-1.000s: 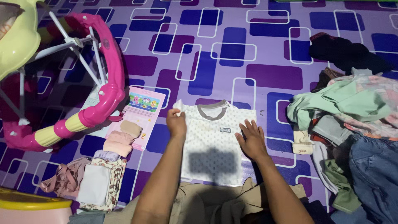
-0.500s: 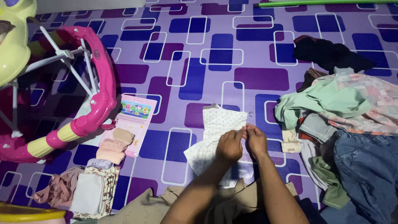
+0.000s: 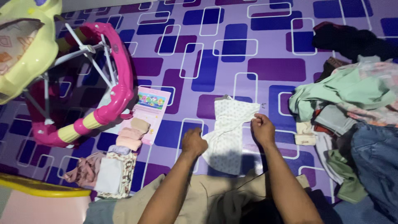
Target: The person folds several items of clothing by hand, including a pair of underwear, a white tank top, a patterned onesie, and a pair of light green shorts, placing them into a stack on the floor.
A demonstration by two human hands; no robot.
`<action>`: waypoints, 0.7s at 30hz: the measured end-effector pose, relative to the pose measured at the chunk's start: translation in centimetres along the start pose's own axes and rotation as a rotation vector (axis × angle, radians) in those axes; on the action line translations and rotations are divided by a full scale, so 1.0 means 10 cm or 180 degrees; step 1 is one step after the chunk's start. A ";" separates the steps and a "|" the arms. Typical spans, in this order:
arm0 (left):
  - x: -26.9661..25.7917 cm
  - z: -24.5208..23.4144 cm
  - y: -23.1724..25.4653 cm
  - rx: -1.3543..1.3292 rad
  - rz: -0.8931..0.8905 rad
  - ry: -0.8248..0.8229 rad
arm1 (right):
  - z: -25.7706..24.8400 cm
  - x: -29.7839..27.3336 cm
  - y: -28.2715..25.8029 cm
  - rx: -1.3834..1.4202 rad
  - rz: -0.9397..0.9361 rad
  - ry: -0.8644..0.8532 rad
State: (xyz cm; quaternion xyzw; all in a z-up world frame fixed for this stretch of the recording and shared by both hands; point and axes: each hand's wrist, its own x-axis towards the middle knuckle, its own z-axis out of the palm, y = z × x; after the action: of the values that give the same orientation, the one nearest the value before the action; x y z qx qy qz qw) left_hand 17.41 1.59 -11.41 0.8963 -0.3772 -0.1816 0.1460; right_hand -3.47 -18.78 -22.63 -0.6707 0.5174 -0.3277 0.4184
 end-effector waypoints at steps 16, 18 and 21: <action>-0.62 0.22 0.19 -0.1151 0.1143 0.0369 | -0.18 -0.61 -0.04 -0.0028 0.0450 -0.1476; -0.85 0.27 0.27 -0.0917 0.1601 0.0203 | -0.21 -0.74 0.03 0.0299 0.0846 -0.1607; -1.06 0.37 0.30 -0.0396 0.2217 -0.0080 | -0.25 -1.00 0.12 0.0215 0.1451 -0.1775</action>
State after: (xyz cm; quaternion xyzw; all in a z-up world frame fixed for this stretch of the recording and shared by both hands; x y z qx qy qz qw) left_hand 7.05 6.88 -11.27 0.7010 -0.6502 -0.1545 0.2489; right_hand -8.67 -9.84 -22.63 -0.5875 0.5084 -0.0473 0.6278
